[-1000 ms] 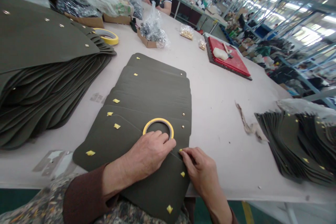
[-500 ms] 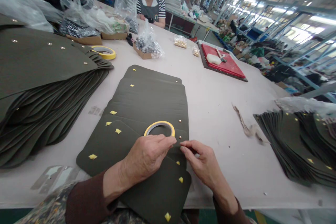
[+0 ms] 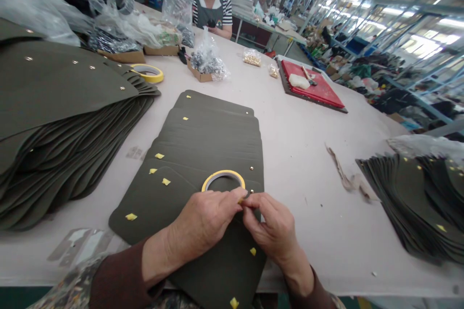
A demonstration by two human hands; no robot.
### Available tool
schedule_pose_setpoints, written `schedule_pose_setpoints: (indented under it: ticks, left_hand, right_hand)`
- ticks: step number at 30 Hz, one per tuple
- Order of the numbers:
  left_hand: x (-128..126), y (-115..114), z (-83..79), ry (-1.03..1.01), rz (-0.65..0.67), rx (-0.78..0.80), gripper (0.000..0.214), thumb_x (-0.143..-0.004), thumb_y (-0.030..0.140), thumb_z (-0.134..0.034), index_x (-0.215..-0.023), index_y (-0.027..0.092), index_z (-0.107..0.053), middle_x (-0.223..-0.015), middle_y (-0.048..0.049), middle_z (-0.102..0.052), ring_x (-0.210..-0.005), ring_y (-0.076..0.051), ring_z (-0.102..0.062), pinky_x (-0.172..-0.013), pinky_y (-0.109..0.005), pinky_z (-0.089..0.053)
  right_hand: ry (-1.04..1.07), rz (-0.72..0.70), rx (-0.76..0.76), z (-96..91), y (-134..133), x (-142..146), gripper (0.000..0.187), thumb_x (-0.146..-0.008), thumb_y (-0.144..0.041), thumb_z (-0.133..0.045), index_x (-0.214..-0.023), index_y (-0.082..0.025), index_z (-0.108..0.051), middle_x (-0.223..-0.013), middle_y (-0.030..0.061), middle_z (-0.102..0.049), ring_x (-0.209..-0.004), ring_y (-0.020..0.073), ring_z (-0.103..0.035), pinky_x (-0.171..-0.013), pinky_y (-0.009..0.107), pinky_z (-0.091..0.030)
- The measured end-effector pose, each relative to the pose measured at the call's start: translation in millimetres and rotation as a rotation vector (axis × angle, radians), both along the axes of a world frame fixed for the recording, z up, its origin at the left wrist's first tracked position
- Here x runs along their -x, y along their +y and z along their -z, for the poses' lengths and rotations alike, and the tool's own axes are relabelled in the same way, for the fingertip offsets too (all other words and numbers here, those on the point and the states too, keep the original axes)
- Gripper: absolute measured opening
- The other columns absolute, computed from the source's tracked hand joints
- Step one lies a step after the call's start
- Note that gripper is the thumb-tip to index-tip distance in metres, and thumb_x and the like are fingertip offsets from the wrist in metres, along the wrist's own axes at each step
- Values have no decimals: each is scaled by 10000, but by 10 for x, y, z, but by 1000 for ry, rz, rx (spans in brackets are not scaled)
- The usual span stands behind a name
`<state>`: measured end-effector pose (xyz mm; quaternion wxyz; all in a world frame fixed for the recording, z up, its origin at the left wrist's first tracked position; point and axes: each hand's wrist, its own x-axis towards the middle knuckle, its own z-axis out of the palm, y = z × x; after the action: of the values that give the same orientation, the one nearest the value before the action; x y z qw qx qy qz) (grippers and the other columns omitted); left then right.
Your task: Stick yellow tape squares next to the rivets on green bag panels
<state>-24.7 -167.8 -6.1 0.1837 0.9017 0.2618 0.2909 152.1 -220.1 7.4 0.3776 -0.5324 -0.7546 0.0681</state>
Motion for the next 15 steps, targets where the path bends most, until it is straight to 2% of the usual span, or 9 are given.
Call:
schedule_pose_setpoints:
  ticks: [3, 6, 9, 12, 15]
  left_hand:
    - [24, 21, -31, 28, 22, 93, 176, -979, 166, -384, -1035, 192, -548, -800, -5, -656, -725, -146, -650, -653, -240, -516]
    - [26, 36, -43, 40, 18, 108, 185, -959, 146, -401, -920, 191, -576, -764, -3, -617, -688, -139, -619, -611, -227, -486]
    - [-6, 2, -35, -14, 15, 31, 200, -940, 116, -405, -871, 178, -583, -717, -3, -588, -638, -138, -585, -580, -231, -460]
    - [-45, -51, -9, -51, 45, -47, 190, -939, 116, -410, -868, 178, -575, -714, -3, -585, -638, -144, -566, -605, -247, -464]
    - [-65, -52, 32, 81, 7, -74, 149, -945, 140, -439, -878, 188, -563, -761, -8, -597, -681, -167, -557, -622, -274, -465]
  right_hand:
    - [-18, 37, -66, 10, -15, 48, 158, -835, -63, -522, -813, -190, -613, -696, 23, -671, -625, 133, -633, -601, 236, -500]
    - [64, 108, -6, 4, -42, 121, 142, -815, -86, -534, -774, -188, -624, -656, 10, -658, -575, 122, -618, -566, 224, -491]
    - [345, 236, 261, 36, -44, 135, 104, -804, -164, -569, -716, -188, -618, -589, -14, -632, -496, 107, -584, -488, 206, -470]
    - [664, 365, 519, 108, -8, 2, 150, -782, -302, -633, -705, -174, -621, -525, -25, -605, -446, 112, -575, -439, 208, -475]
    - [801, 415, 676, 171, 34, -216, 268, -716, -409, -718, -733, -148, -661, -553, -11, -626, -472, 117, -595, -475, 225, -525]
